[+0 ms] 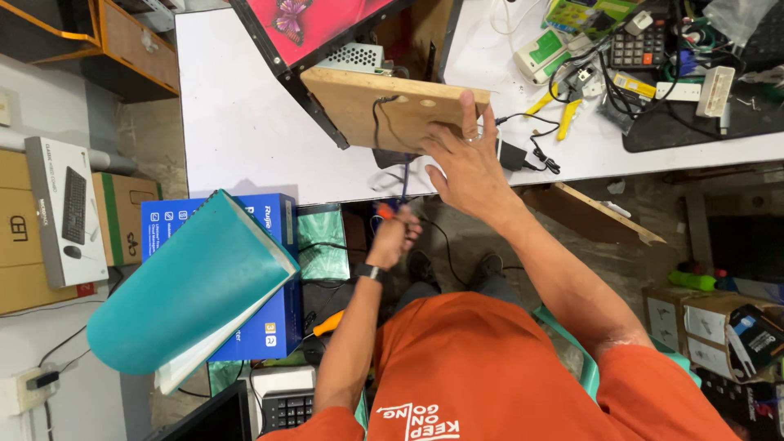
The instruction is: The person works at a cluttered repair bench on a power supply unit mounted to a wooden board. They strip and arrange wires, plug a power adapter and cables into a power strip, connect wiring to the unit, and handle the board to test the connections, finally picking up a phone at the counter.
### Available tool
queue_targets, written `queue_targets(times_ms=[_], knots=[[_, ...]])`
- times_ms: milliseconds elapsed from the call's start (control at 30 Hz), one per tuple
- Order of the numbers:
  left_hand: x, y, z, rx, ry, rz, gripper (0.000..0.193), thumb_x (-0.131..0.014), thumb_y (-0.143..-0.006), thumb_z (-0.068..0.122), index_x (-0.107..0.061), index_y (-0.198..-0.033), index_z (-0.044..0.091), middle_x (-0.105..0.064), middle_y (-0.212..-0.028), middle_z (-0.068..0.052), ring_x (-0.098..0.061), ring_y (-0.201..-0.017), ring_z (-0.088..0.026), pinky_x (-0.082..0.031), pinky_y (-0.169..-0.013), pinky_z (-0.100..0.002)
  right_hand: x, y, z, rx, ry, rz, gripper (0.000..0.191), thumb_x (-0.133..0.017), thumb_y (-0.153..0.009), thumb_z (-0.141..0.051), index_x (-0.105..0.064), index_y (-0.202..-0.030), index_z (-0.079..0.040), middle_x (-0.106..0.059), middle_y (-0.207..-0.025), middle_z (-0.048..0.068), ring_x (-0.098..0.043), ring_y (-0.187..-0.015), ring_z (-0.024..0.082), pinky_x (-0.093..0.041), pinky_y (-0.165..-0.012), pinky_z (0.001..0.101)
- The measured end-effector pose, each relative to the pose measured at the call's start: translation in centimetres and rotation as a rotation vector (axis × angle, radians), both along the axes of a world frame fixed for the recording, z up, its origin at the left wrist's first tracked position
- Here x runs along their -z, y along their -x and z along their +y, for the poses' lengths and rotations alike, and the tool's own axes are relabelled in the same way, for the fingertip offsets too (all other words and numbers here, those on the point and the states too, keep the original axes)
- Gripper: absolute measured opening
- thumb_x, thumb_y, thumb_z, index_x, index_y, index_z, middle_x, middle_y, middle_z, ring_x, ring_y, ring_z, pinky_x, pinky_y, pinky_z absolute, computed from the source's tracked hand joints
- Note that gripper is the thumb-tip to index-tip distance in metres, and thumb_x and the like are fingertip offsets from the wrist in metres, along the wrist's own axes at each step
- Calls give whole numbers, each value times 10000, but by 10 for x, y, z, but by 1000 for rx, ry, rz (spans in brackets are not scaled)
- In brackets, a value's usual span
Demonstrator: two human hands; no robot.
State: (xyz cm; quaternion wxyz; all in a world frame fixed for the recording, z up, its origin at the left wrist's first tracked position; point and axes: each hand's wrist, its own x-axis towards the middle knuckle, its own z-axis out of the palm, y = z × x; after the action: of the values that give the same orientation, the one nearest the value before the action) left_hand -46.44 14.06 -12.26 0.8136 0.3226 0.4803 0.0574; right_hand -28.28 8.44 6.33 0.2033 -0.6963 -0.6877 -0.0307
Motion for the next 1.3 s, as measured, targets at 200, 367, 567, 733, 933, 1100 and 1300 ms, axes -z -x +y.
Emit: queue_targets(times_ms=[200, 367, 567, 733, 933, 1100, 1300], knots=[[-10, -45, -44, 315, -292, -122, 254, -538, -1004, 289, -677, -1067, 86, -709, -825, -49, -609, -681, -101, -465, -606, -248, 12, -6, -17, -1, -36, -132, 358, -779, -910, -318, -717, -1180, -92, -573, -1445, 61, -189, -1562, 420, -117, -1190, 745], [-25, -66, -64, 344, -990, -256, 250, -524, -1038, 170, -649, -1120, -29, -702, -1004, -227, -681, -959, -394, -529, -781, -433, 14, 4, -46, 70, -41, -35, 507, -780, -877, -349, -653, -1256, -38, -514, -1521, 173, -274, -1521, 417, -131, -1168, 727], [-54, -70, -81, 551, -1155, -246, 206, -568, -1039, 220, -707, -1052, 69, -765, -1003, -177, -688, -1001, -408, -517, -874, -458, 12, -15, -69, 243, 91, 406, 378, -710, -842, -104, -585, -1197, -65, -666, -1145, 179, -596, -1111, 409, -448, -928, 535], [-89, -62, -71, 697, -992, -271, 321, -693, -949, 303, -669, -1135, 43, -739, -1004, -179, -707, -886, -362, -527, -763, -431, 17, -32, -78, 160, 62, 649, 224, -654, -855, -13, -581, -1066, -35, -667, -859, 144, -669, -789, 314, -524, -707, 403], [-140, -52, -54, 878, -1007, -147, 360, -676, -957, 321, -698, -1235, 92, -762, -1083, -164, -738, -969, -332, -559, -830, -398, 8, -57, -90, 127, 242, 1178, 100, -647, -873, 14, -628, -970, -4, -676, -826, 62, -632, -773, 151, -510, -704, 311], [-188, -54, -50, 1044, -1081, -252, 359, -689, -924, 298, -717, -1204, 75, -732, -1147, -169, -688, -1059, -357, -543, -865, -411, -6, -68, -97, -151, 111, 1662, 121, -596, -897, 21, -632, -1012, 17, -657, -874, 32, -646, -808, 128, -540, -787, 294], [-236, -62, -40, 882, -1299, -336, 265, -670, -944, 164, -677, -1172, 29, -704, -1156, -162, -675, -1055, -370, -536, -891, -421, -20, -79, -110, -46, 264, 1790, 90, -655, -934, -41, -639, -1012, 0, -614, -824, 12, -537, -695, 83, -468, -621, 266]])
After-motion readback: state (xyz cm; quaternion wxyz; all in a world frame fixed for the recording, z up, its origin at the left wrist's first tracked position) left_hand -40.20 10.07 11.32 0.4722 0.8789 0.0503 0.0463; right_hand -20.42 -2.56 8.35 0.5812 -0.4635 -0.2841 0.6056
